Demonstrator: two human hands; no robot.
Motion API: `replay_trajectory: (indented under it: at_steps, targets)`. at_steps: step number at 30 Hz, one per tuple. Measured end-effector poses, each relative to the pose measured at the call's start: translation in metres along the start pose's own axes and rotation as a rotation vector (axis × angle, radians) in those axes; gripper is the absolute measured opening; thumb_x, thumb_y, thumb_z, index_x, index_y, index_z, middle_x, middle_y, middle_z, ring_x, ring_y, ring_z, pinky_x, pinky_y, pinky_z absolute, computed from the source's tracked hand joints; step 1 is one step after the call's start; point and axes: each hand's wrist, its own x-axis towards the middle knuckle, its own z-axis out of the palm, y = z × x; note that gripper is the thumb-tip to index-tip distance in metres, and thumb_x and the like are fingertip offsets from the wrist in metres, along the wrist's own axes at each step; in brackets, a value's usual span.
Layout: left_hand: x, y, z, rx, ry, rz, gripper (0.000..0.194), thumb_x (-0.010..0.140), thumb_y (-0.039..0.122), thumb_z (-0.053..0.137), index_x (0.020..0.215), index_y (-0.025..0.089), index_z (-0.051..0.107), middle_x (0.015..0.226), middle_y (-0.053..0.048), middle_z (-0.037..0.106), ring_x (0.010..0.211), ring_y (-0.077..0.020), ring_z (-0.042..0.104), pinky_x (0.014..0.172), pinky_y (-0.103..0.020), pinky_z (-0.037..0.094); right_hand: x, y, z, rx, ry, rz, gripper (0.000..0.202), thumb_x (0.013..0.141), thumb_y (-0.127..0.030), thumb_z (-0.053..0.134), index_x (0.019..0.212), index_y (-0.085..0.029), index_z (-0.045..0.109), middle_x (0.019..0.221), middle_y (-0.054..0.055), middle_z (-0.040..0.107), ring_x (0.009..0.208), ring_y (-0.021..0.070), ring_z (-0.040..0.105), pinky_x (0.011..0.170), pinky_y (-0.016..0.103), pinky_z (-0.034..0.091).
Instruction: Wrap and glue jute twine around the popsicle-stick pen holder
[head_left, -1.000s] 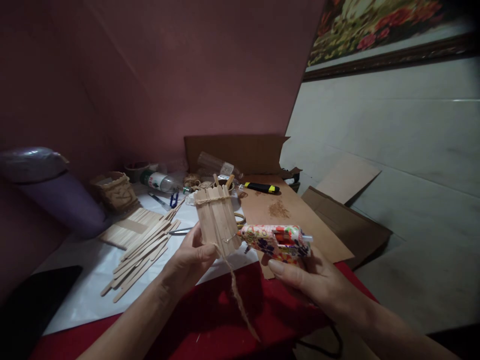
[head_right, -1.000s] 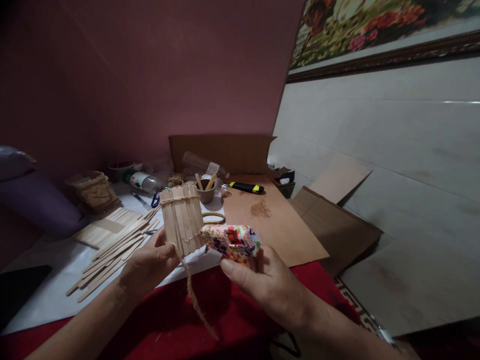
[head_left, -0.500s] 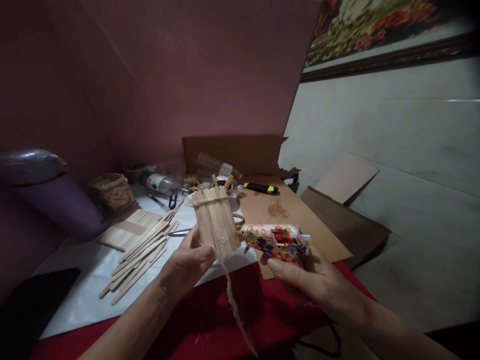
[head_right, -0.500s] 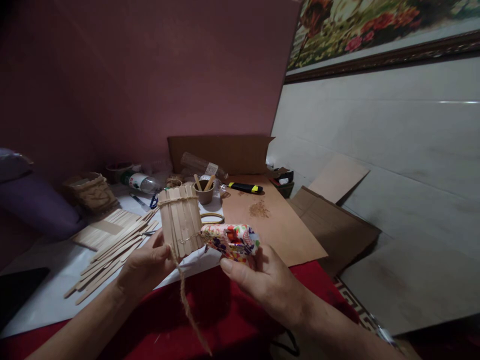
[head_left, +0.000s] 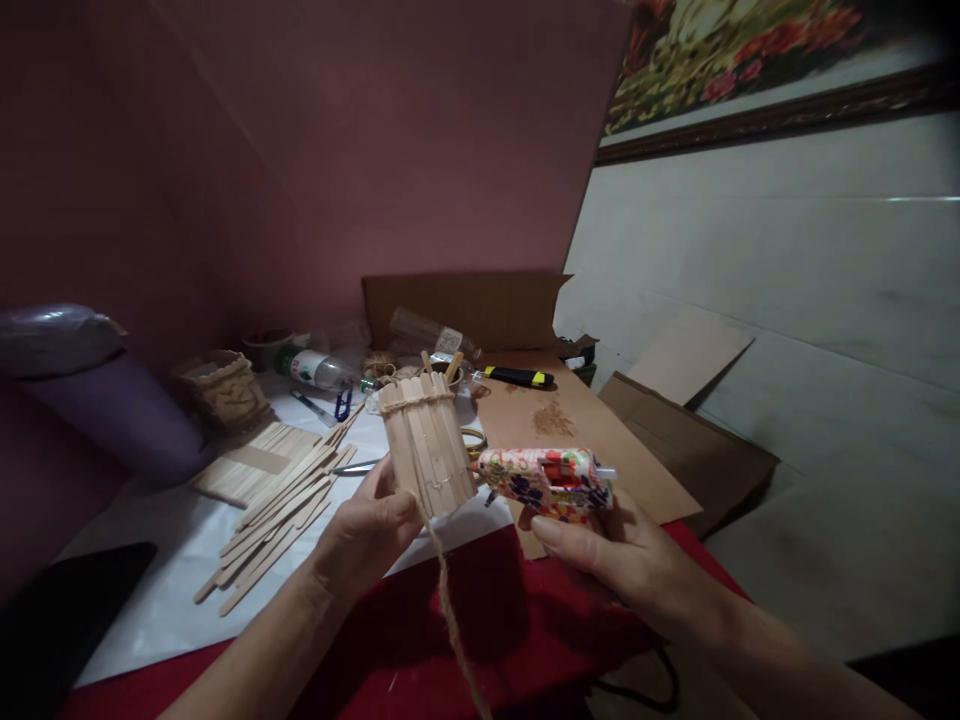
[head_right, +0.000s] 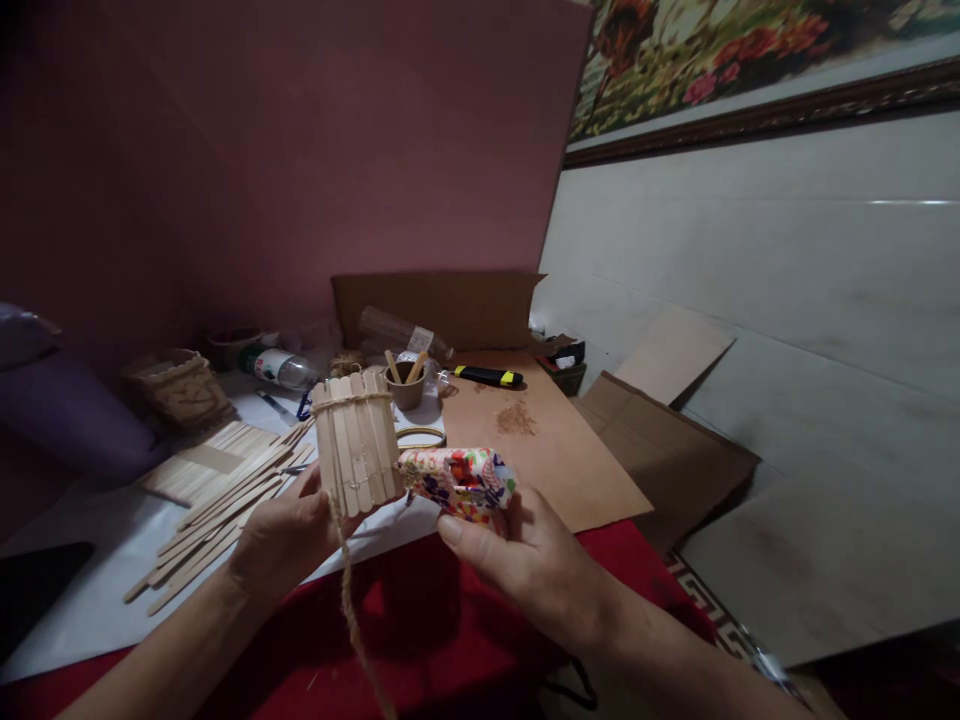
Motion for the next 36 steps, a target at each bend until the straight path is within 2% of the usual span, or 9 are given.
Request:
replay_trajectory:
  at_steps: [6,14,23,28,36]
  targets:
    - [-0.0006,0.002,-0.0007,-0.109,-0.042,-0.026,0.063,0.06,0.018,0.079,0.12,0.016,0.062,0.104,-0.009,0.073,0.1,-0.0258,0.066,0.092,-0.034,0.049,-0.0001,0.001,0.0004,0.024,0.013,0.011,0.021,0.085,-0.039,0.062,0.079,-0.018,0.063,0.054,-0.005,0.044,0.049,0.0093,0.039,0.055,0.023,0.043]
    - [0.0006,0.0,-0.0059,-0.127,-0.06,-0.017,0.073,0.061,0.02,0.08,0.13,0.016,0.054,0.105,-0.009,0.073,0.103,-0.0272,0.064,0.098,-0.037,0.047,-0.0007,0.0015,0.0006,0.07,-0.007,0.008,0.029,0.085,-0.039,0.061,0.067,-0.02,0.049,0.053,-0.006,0.039,0.044,0.0068,0.03,0.042,0.022,0.028]
    - [0.0011,0.0008,-0.0075,-0.119,0.003,-0.029,0.074,0.053,0.021,0.085,0.122,0.017,0.06,0.099,-0.009,0.073,0.105,-0.0291,0.064,0.098,-0.04,0.047,-0.0012,0.0008,0.0024,0.072,0.002,-0.003,0.026,0.087,-0.032,0.058,0.068,-0.02,0.045,0.054,-0.007,0.04,0.045,0.0066,0.03,0.039,0.022,0.023]
    - [0.0013,0.003,-0.0031,-0.139,-0.004,-0.03,0.07,0.053,0.023,0.086,0.119,0.016,0.062,0.096,-0.01,0.074,0.1,-0.0279,0.067,0.097,-0.039,0.048,-0.0005,0.0003,0.0035,0.081,-0.012,-0.005,0.027,0.087,-0.032,0.056,0.066,-0.021,0.044,0.054,-0.006,0.04,0.045,0.0067,0.032,0.038,0.021,0.022]
    - [0.0023,0.0038,-0.0024,-0.194,-0.059,-0.024,0.073,0.059,0.022,0.083,0.127,0.016,0.057,0.104,-0.011,0.073,0.106,-0.0282,0.064,0.099,-0.038,0.047,-0.0008,0.0032,0.0025,0.083,-0.022,0.038,0.029,0.088,-0.037,0.055,0.067,-0.02,0.043,0.052,-0.007,0.036,0.045,0.0073,0.028,0.04,0.022,0.022]
